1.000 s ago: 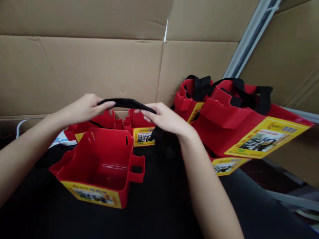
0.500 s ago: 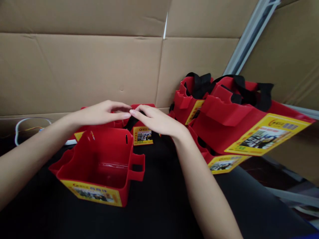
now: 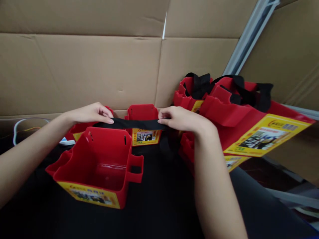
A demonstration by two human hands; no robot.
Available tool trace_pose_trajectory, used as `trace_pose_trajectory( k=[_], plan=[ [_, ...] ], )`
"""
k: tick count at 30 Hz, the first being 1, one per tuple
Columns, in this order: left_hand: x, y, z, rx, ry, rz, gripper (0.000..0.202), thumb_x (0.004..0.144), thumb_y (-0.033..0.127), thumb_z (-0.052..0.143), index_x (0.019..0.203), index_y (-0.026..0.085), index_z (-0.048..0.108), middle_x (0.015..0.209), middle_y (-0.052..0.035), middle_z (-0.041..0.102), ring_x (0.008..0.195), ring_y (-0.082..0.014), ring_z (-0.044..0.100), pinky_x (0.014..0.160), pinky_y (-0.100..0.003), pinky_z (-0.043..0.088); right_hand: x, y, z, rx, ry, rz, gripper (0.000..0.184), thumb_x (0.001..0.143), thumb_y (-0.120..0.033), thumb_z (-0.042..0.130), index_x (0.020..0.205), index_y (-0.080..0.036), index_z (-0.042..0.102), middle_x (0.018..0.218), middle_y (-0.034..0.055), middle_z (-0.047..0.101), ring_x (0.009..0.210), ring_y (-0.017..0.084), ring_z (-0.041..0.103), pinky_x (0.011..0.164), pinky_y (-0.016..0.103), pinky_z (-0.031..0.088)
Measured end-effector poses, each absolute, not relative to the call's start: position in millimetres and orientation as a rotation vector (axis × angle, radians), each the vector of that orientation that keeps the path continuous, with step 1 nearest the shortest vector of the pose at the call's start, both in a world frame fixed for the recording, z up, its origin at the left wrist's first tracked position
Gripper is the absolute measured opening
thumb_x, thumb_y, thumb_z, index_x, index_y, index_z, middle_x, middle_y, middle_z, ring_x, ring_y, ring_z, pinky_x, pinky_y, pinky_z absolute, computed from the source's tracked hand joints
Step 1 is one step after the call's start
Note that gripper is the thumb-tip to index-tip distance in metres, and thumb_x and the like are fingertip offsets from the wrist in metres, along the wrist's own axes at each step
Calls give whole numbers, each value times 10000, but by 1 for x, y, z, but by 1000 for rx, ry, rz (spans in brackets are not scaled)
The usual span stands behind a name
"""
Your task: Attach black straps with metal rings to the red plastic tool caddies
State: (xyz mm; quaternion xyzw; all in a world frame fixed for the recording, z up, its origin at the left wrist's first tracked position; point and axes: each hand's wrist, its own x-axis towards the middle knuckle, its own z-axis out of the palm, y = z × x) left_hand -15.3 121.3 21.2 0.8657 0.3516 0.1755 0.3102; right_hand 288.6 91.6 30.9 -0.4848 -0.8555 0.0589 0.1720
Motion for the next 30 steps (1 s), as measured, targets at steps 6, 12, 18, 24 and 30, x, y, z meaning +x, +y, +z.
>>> trace_pose_trajectory(
  k=[6, 12, 18, 24, 30],
  plan=[
    [14, 103, 29, 2507, 886, 584, 233, 762, 345, 605, 795, 127, 681, 623, 16, 596, 541, -72, 467, 517, -182, 339, 217, 76, 18, -926, -2389, 262, 341, 830, -382, 524, 1069, -151, 594, 983, 61, 655, 856, 163, 588, 748, 257, 421],
    [-16, 109, 28, 2312, 1011, 318, 217, 754, 351, 602, 798, 143, 649, 751, -16, 659, 645, -106, 568, 591, -195, 415, 262, 84, 31, -1231, -2391, 99, 234, 795, -369, 563, 817, -155, 658, 771, 28, 669, 693, 147, 584, 636, 244, 399],
    [-42, 115, 13, 2310, 1056, 265, 148, 711, 278, 597, 753, 148, 651, 761, -30, 679, 695, -134, 602, 619, -214, 450, 290, 94, 31, -1634, -2292, -190, 169, 769, -333, 579, 774, -185, 660, 710, 31, 651, 622, 160, 573, 553, 261, 394],
    [-20, 108, 20, 2419, 1006, 457, 132, 676, 161, 547, 765, 147, 643, 761, -2, 656, 714, -110, 571, 672, -210, 422, 228, 87, 13, -983, -2419, -82, 529, 765, -347, 627, 1255, -190, 507, 1260, 81, 552, 1136, 223, 524, 952, 332, 399],
    [-7, 107, 25, 2467, 1009, 432, 161, 704, 223, 587, 836, 145, 638, 810, -9, 659, 764, -136, 584, 691, -227, 420, 184, 89, -11, -829, -2327, 75, 168, 855, -269, 527, 910, -182, 659, 896, 21, 694, 827, 153, 631, 761, 260, 447]
  ],
)
